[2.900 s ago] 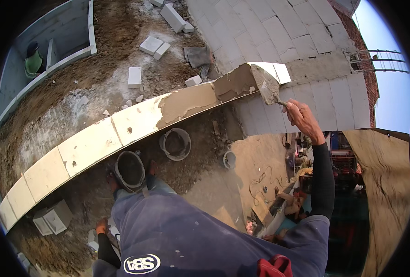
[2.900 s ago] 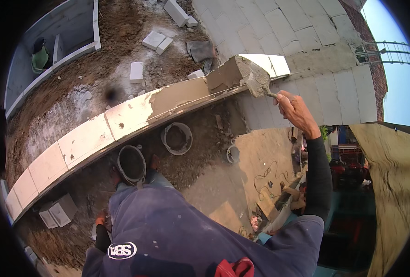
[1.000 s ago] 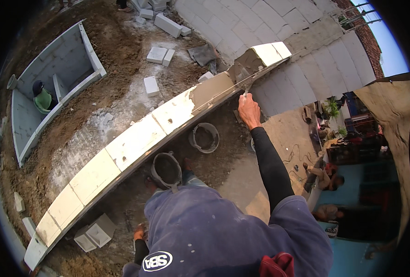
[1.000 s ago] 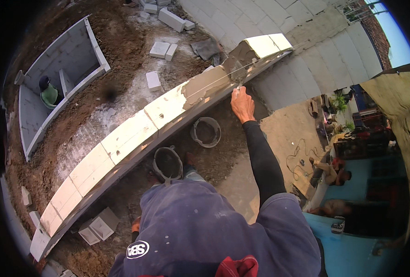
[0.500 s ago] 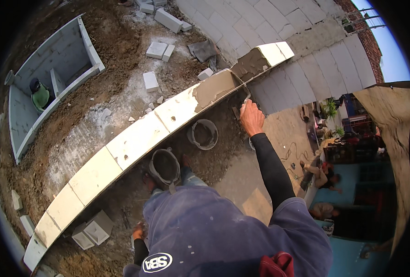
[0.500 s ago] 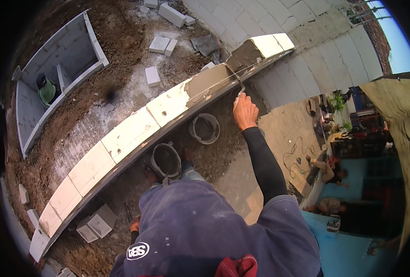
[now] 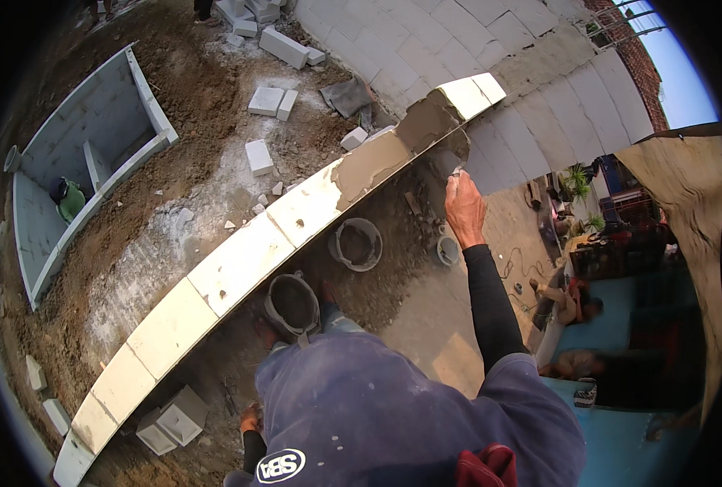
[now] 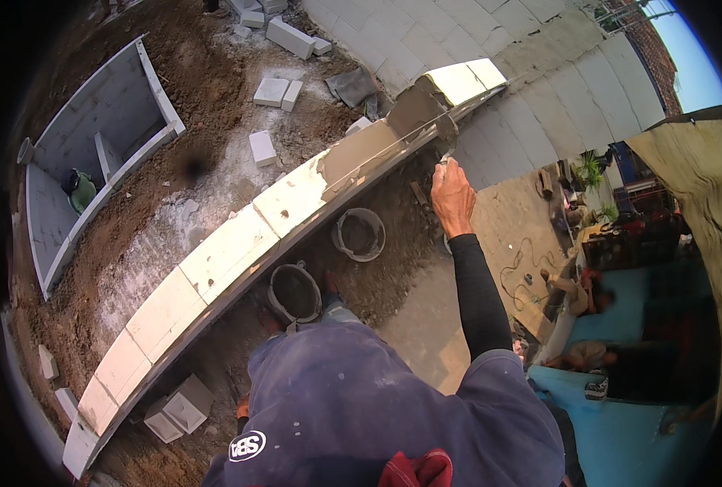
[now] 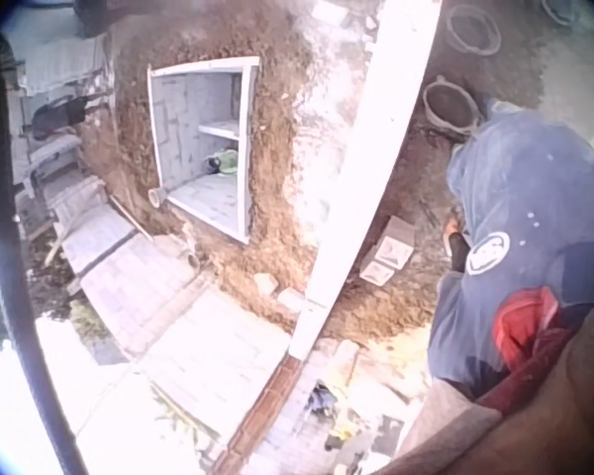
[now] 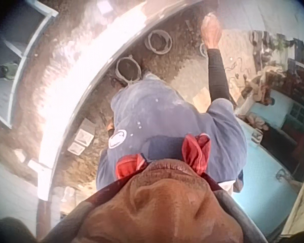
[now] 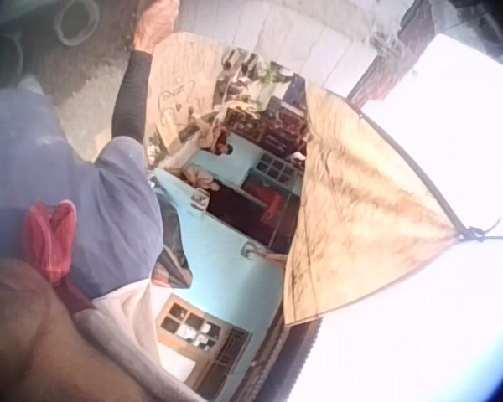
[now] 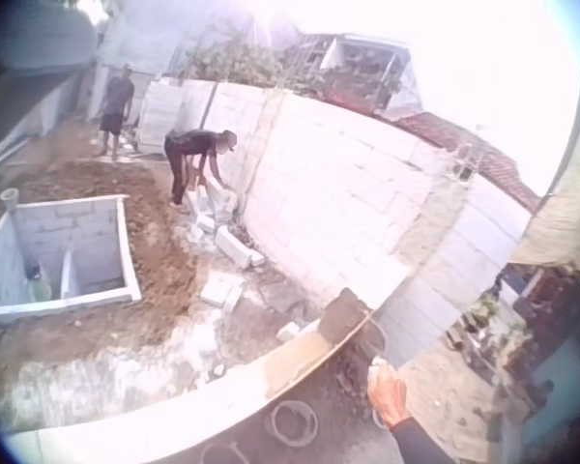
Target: The person applies mortar to the top of a stone wall using a trowel, picks up a decorative vent block, positions it onto the mortared surface, and taps it into place with the handle of a hammer before refining the mortar joints with the trowel.
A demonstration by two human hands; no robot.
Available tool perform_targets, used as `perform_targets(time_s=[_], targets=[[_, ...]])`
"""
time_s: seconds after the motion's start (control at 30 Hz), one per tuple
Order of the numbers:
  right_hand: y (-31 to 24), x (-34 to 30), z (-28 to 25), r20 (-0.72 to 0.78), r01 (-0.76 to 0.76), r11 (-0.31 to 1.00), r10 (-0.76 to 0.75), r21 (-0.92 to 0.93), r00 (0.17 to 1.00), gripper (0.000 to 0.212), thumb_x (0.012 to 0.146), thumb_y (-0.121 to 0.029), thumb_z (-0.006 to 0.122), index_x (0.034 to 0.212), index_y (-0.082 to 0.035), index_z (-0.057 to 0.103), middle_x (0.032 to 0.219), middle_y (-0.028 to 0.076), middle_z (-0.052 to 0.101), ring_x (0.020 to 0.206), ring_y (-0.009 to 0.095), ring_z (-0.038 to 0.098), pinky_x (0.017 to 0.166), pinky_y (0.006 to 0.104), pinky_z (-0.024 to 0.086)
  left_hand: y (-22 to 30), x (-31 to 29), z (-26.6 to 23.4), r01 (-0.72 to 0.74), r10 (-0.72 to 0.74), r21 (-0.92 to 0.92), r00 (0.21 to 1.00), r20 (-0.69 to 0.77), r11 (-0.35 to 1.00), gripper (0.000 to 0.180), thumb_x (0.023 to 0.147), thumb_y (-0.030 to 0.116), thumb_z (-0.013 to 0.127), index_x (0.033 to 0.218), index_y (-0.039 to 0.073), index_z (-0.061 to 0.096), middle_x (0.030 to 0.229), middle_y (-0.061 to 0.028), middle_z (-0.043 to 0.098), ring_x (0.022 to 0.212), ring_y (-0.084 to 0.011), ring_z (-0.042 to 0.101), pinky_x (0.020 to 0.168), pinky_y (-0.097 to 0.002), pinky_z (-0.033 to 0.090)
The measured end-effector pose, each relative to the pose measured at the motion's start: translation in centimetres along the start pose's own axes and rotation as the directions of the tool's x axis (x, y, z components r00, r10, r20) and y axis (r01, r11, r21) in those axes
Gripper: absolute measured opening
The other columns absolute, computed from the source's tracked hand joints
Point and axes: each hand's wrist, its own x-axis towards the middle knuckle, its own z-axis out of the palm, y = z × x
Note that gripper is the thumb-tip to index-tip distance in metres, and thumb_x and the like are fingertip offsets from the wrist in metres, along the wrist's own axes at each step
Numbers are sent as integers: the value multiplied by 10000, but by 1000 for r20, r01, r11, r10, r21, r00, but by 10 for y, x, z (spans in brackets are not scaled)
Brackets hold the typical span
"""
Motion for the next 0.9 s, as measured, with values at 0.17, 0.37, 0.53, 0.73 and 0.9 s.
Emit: perform_targets(time_s=[0.17,0.37,0.53,0.73,0.9], targets=[[50,-68,22,-124,0,999,5,40,992,375,1042,-301,556,1276,-11,597,1056,240,697,921,466,676,764,539,542,13,-5,1,25,-15,-203,999,52,979,361,962,378,618,1180,100,691,1136,-51,669,776,-219,599,582,-434,477],[46,-8,10,62,149,978,-160,147,985,322,1058,-318,521,1189,-33,593,992,211,684,894,468,657,731,537,528,74,-62,-25,-281,278,320,959,57,905,370,975,396,574,1222,140,675,1194,-41,657,872,-250,620,664,-453,509],[53,58,12,39,237,942,-253,238,967,314,1066,-330,499,1166,-42,576,973,228,674,888,489,640,717,556,512,82,-68,-21,-302,309,330,951,31,895,376,985,418,560,1225,153,679,1157,-48,669,913,-252,630,697,-455,517],[76,-25,33,80,-1,962,-21,273,997,311,1077,-312,488,1217,-50,578,934,263,675,878,485,657,707,531,506,24,-33,12,-164,165,41,986,-27,986,401,989,447,567,1225,146,688,1112,-65,697,956,-245,648,726,-471,528],[60,-57,28,56,59,975,-72,213,996,268,1066,-269,511,1189,-43,588,968,263,682,886,492,649,731,545,508,-1,-28,18,-104,105,28,994,-27,994,408,1000,453,549,1236,152,690,1120,-75,701,975,-252,655,734,-478,539]])
